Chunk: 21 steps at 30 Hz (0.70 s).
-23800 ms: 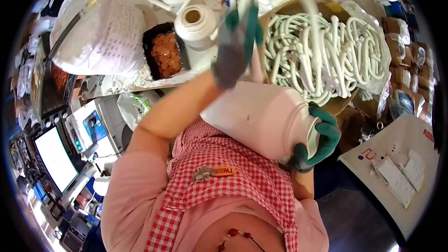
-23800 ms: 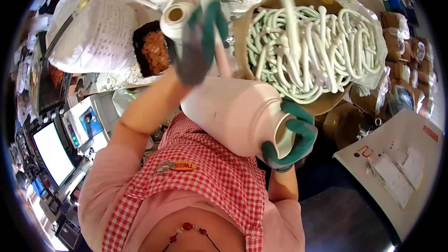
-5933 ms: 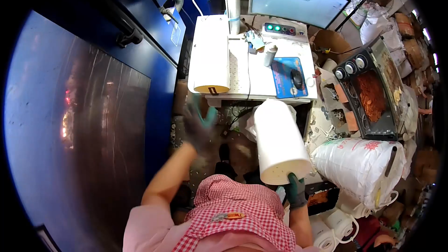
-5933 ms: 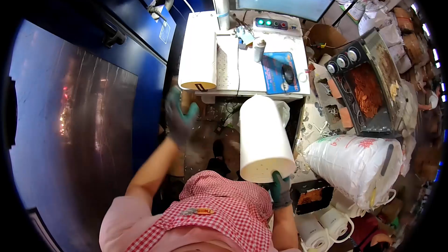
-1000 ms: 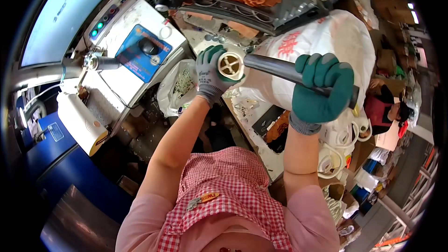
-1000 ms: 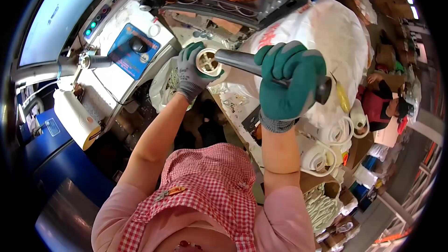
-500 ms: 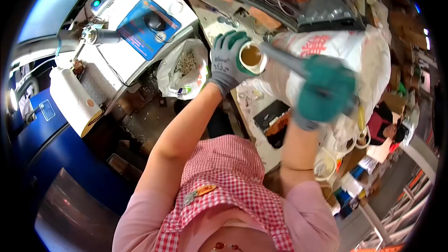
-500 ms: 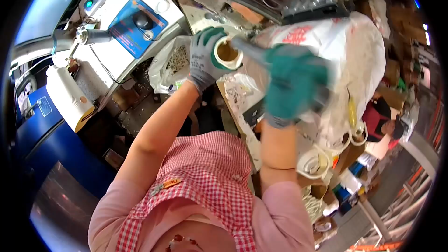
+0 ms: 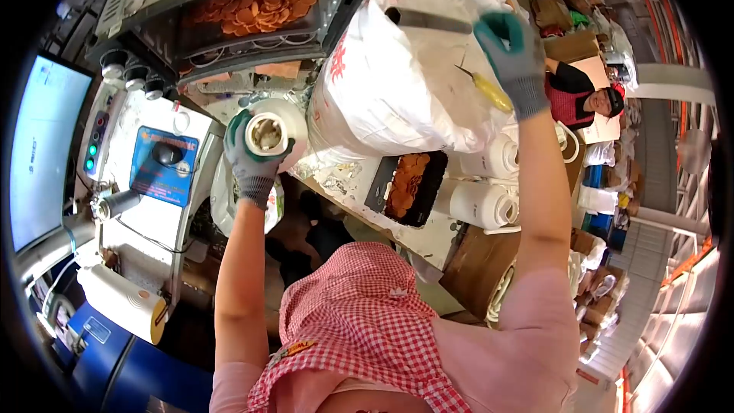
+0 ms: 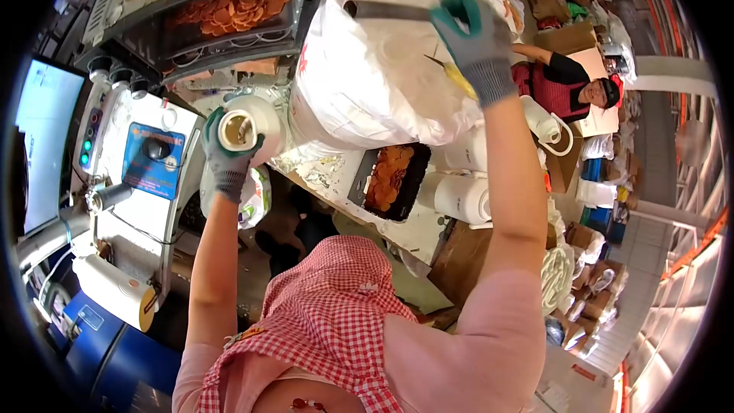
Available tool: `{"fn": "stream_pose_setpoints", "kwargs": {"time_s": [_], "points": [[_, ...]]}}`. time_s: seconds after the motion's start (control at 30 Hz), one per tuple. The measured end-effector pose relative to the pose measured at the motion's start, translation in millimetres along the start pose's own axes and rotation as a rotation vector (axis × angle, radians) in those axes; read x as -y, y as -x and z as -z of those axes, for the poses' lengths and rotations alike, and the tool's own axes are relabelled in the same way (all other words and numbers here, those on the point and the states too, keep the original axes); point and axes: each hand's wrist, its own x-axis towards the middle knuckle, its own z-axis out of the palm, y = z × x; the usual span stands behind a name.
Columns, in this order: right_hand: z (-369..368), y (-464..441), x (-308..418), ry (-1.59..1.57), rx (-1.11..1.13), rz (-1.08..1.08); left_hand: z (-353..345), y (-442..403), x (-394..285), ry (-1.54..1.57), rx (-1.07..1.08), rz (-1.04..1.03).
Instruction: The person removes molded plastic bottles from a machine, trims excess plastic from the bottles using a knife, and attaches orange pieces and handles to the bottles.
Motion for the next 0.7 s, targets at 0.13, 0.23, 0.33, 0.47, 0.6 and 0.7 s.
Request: {"fn": "stream_pose_setpoints", "kwargs": {"time_s": [0.13,0.23,0.33,0.47,0.6,0.7], "points": [[6,63,-84,0.601,0.417,-0.275,61,-3,-36,0.166,-0.066,-0.23],[-6,64,-77,0.754,0.513,-0.221,139,-4,-96,-0.068,0.012,-0.404],[0,51,-69,0.711,0.667,-0.208,208,-2,-137,-0.017,0.226,-0.426],[-17,76,-114,0.769,0.406,0.002,253,23,-149,0.022,0.822,-0.308],[43,90,-41,0.483,0.058,0.134,247,58,-138,0.043,1.253,-0.007],[56,137,107,-0.436,0.765,0.004,240,70,-136,-0.03,1.324,-0.053]]}}
